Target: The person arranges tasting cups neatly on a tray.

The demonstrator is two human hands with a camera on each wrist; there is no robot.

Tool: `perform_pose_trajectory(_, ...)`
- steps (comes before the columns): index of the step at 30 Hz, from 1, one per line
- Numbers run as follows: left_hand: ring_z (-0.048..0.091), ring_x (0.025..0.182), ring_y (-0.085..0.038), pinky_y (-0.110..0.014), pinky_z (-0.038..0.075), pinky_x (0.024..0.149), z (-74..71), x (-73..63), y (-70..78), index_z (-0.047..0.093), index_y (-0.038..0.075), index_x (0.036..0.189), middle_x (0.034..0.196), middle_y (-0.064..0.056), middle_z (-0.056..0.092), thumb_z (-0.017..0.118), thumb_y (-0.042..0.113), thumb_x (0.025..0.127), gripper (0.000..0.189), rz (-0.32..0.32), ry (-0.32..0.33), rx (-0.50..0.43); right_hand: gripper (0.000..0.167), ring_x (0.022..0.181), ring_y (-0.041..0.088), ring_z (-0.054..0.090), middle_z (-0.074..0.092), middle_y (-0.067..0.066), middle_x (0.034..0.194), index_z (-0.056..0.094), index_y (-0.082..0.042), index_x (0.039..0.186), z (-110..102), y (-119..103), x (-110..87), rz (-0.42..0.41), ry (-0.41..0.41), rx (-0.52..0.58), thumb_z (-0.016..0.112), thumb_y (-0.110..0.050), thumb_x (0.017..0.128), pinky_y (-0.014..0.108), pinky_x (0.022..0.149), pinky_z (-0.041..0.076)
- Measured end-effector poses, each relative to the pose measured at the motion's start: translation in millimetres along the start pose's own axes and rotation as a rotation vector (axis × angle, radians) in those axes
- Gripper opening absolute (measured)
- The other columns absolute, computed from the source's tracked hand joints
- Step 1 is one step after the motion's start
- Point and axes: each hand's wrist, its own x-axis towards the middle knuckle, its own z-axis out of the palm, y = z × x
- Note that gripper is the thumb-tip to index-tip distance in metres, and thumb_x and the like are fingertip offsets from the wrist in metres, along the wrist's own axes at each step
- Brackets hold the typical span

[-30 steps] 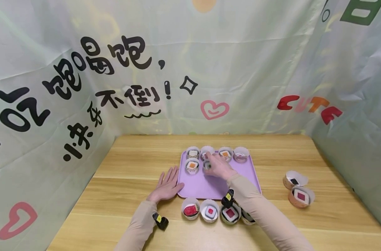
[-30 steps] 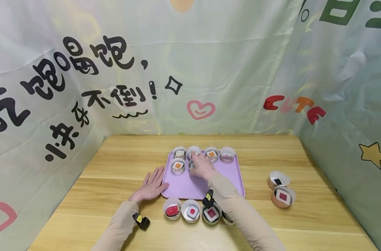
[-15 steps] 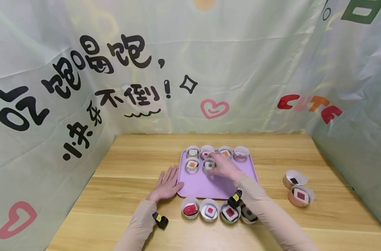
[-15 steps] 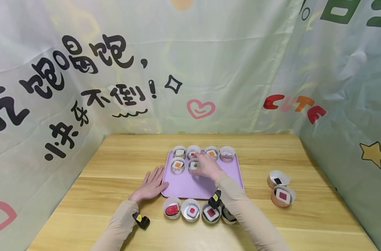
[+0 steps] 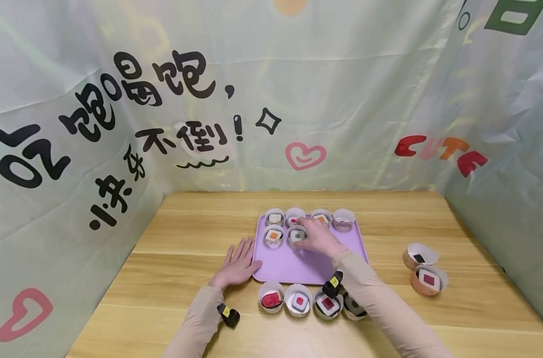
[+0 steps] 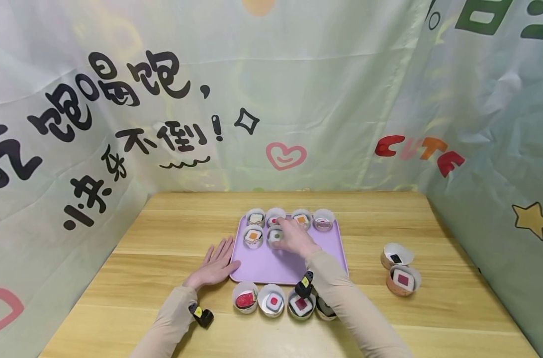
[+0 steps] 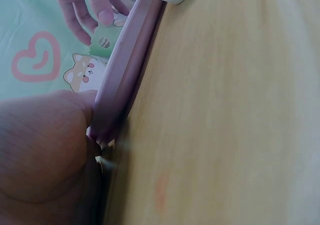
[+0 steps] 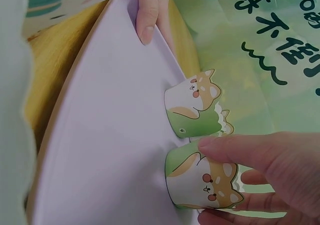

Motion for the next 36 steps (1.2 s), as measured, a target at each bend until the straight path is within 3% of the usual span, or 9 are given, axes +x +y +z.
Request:
perform_pose_trajectory(5,0.000,0.160,-0.031,-0.055,-0.006,0.128,6.3,3.7,-5.5,0.013,0.003,0.161,0.172,-0.011,0.002,0.035,0.045,0.107,0.072,-0.008,0.013,0.016,0.062,0.102,0.030,0.067,0.070,0.018,0.116,0.060,0.002,0.127,0.1,-2.8,2.0,0.030,-0.007,0.005,0.087,-0.021,0.077,0.048,0.094,0.056)
perform_pose_trajectory(13,0.000,0.160,-0.030,-0.055,-0.006,0.128,7.5,4.0,-6.0,0.013,0.004,0.161,0.172,-0.010,0.002,0.035,0.047,0.107,0.073,-0.012,0.014,0.019,0.059,0.087,0.023,0.065,0.071,0.016,0.108,0.061,0.001,0.123,0.7,-3.4,2.6,0.012,0.005,-0.007,0.088,-0.022,0.076,0.042,0.083,0.057)
perform_pose_trajectory(36,-0.001,0.160,-0.031,-0.055,-0.007,0.128,6.8,3.3,-5.2,0.012,0.003,0.161,0.172,-0.010,0.001,0.035,0.046,0.107,0.073,-0.015,0.013,0.012,0.063,0.095,0.028,0.067,0.070,0.019,0.115,0.059,0.000,0.128,2.3,-3.4,4.7,0.027,0.011,-0.028,0.088,-0.023,0.076,0.047,0.089,0.057)
